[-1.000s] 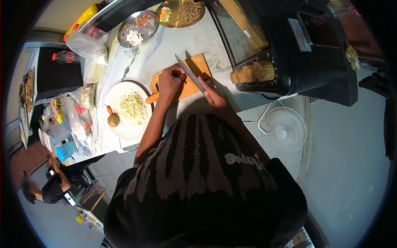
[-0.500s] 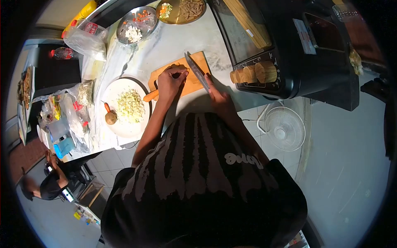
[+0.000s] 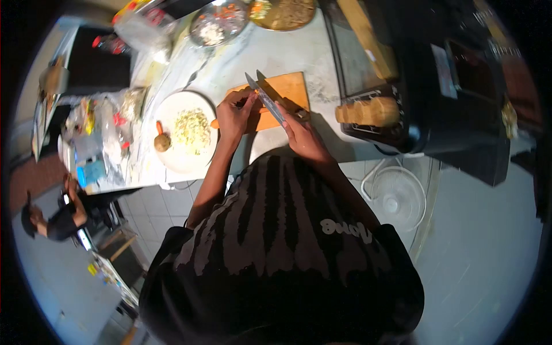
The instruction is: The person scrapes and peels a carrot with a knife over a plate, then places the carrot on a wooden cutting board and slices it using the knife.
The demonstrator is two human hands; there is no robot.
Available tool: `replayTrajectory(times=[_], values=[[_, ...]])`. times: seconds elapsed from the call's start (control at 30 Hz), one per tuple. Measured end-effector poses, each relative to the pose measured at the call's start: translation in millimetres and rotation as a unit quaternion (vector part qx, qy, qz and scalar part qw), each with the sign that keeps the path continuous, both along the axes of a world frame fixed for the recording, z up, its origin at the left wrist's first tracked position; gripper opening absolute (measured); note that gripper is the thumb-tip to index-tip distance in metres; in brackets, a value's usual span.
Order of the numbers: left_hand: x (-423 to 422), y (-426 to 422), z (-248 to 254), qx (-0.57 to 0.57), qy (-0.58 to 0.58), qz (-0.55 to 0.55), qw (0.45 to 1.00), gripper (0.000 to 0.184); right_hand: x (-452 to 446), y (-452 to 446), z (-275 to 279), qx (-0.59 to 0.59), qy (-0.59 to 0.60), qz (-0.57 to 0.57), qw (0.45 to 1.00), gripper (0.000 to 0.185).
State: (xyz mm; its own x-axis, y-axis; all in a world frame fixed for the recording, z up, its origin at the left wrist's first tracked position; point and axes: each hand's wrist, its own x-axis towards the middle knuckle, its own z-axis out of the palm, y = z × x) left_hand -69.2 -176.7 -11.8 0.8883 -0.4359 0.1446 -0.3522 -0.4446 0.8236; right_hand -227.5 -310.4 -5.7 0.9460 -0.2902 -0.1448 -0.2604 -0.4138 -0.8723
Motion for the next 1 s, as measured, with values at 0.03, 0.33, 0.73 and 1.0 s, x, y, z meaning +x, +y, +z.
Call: replayTrajectory(times=[0.03,0.33,0.73,1.0], values=[[3.4,13.3,3.2,0.002,-0.009,0.023,1.0,0.015,13.5,1.4,10.9,0.019,0.018,0.043,0.999,0.049],[-21.0,137.5,8.1,0.122,-0.126,0.237,0.956,0.046,119.0,76.9,13.6,0.076,-0.019,0.305,0.949,0.056],[-29.9,150.4,-4.4,0.196,-0.187,0.327,0.905,0.057,111.7,62.6,40.2,0.06,0.007,0.329,0.942,0.056],[-20.2,136.2,5.1,0.181,-0.166,0.303,0.921,0.056,94.7,39.9,39.8,0.06,-0.007,0.299,0.952,0.057]])
